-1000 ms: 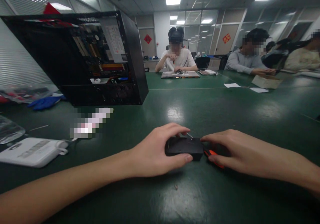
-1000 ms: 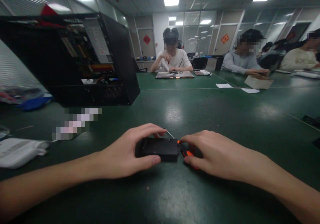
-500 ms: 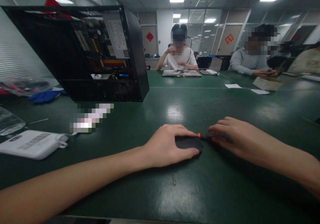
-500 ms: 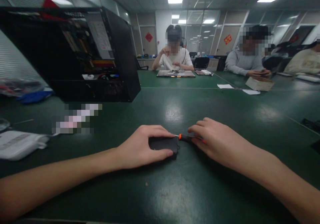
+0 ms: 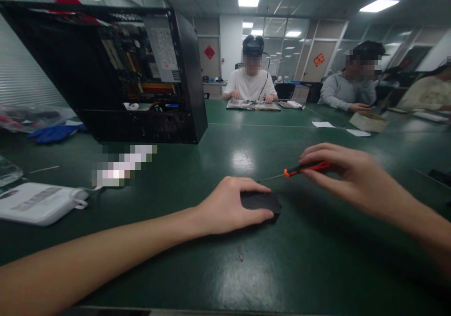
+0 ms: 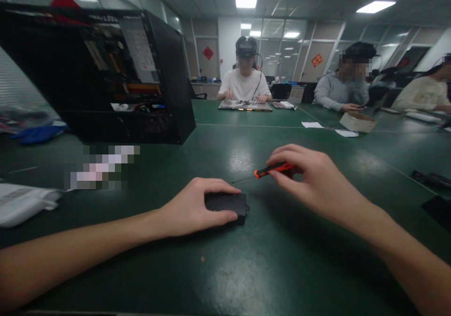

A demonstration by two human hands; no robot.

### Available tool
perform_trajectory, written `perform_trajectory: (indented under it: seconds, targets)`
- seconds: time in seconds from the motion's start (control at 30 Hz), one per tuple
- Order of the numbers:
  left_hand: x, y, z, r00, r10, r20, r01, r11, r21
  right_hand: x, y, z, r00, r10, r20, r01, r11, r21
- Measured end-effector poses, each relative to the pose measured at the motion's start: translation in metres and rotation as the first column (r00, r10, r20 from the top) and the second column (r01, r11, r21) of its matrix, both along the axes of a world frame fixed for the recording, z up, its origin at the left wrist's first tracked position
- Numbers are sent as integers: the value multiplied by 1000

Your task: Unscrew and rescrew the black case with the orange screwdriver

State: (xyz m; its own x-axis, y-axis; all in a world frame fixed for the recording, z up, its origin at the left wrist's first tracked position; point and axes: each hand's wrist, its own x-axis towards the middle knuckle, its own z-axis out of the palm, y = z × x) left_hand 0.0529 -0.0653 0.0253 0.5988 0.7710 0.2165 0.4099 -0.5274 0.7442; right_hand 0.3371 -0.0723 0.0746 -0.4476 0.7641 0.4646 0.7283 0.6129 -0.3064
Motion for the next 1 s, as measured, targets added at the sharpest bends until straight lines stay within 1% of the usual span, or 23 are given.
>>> perform_trajectory:
  seconds: [0.07,0.13,0.17,0.23,0.33,0.4,0.5,0.7,0.87,1.0]
  targets:
    - [0,-1,-1,999,31,10,-31,999,-26,0,-9,17,992,-64,-113,74,993,87]
    - [0,-1,-1,999,43,17,-43,998,-37,-6,-16,32,989,-84,-121,104,980,171]
    - [0,-2,-1,999,43,18,-43,998,-40,-10,-17,38,994,-67,-84,84,973,217]
    - [0,-2,0,999,42,21,-41,998,-43,-21,-15,48,1000,-4,18,-2,952,307]
    - [0,-2,0,999,28,25,-27,999,-37,-39,-5,56,992,72,100,-105,915,390]
    - [0,-2,0,999,22,26,-21,999,-30,-48,2,57,989,106,102,-137,916,377]
    - [0,-2,-1,999,27,24,-26,999,-20,-54,8,54,986,147,85,-167,930,329]
    - [-1,-1,-3,1000,16,26,-16,1000,5,-56,7,54,983,164,79,-180,935,307]
    - [0,-1,-4,999,4,37,-5,1000,29,-63,7,61,971,187,147,-222,935,278]
    - [0,0,-4,999,0,36,-1,999,37,-65,9,74,946,218,242,-275,932,235]
